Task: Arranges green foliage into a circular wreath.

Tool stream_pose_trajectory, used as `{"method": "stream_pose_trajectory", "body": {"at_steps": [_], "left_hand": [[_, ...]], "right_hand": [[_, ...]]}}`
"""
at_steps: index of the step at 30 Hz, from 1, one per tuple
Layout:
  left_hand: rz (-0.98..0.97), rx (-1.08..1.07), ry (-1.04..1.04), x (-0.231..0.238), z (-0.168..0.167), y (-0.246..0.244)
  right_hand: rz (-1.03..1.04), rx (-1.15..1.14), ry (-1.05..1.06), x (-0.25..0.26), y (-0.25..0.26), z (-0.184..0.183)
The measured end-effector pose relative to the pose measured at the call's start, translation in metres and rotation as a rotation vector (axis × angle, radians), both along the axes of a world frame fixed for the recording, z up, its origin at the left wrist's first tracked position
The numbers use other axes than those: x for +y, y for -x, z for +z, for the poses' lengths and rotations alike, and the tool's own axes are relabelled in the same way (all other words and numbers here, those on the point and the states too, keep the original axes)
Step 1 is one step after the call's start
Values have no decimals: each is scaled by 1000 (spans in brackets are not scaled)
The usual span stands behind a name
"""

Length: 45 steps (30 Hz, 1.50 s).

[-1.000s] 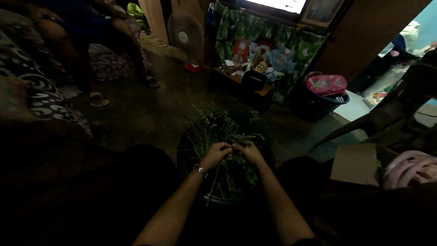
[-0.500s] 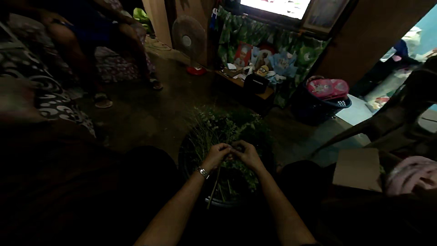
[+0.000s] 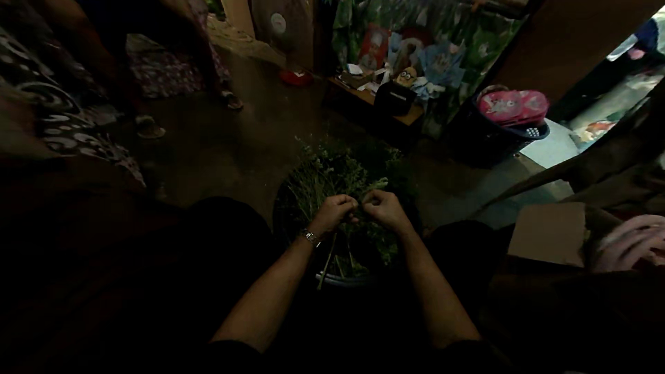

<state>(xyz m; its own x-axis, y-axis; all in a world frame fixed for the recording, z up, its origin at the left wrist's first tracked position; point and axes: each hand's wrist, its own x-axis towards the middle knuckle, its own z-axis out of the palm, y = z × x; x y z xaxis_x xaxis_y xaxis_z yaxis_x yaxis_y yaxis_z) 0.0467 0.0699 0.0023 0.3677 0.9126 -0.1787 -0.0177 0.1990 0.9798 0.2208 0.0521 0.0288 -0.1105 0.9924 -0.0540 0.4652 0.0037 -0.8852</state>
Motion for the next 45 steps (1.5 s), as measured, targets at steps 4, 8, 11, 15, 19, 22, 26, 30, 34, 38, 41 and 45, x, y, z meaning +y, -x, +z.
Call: {"method": "stream_pose_trajectory", "body": {"at_steps": [4, 8, 11, 15, 19, 22, 26, 30, 34, 38, 41, 45], "left_hand": [[-21, -22, -11, 1, -2, 2], [40, 10, 16, 6, -3, 6], [89, 19, 49, 14, -4, 16], [10, 67, 78, 14, -5, 17], [-59, 101, 94, 13, -7, 11], [-85, 68, 102, 13, -9, 13], [-87, 34, 114, 11, -7, 15], [-99, 48, 109, 9, -2, 17], [-90, 82, 117, 7, 3, 14], [-54, 74, 99, 15, -3, 23], [-13, 82, 107, 18, 2, 30], [1, 179, 118, 19, -1, 26]], "right_hand": [[-12, 60, 13, 0, -4, -2], [-106, 79, 24, 1, -10, 5], [-185, -47, -139, 2, -38, 8], [-140, -361, -551, 11, -48, -12], [75, -467, -601, 16, -34, -27], [180, -386, -520, 15, -26, -30], [185, -128, -383, 12, -24, -28], [159, -93, -242, 7, -25, -20], [164, -146, -179, 6, -29, -13], [75, -200, -157, 3, -44, -2], [42, -137, -239, 2, -65, 1], [-37, -127, -171, 0, -68, 9]]}}
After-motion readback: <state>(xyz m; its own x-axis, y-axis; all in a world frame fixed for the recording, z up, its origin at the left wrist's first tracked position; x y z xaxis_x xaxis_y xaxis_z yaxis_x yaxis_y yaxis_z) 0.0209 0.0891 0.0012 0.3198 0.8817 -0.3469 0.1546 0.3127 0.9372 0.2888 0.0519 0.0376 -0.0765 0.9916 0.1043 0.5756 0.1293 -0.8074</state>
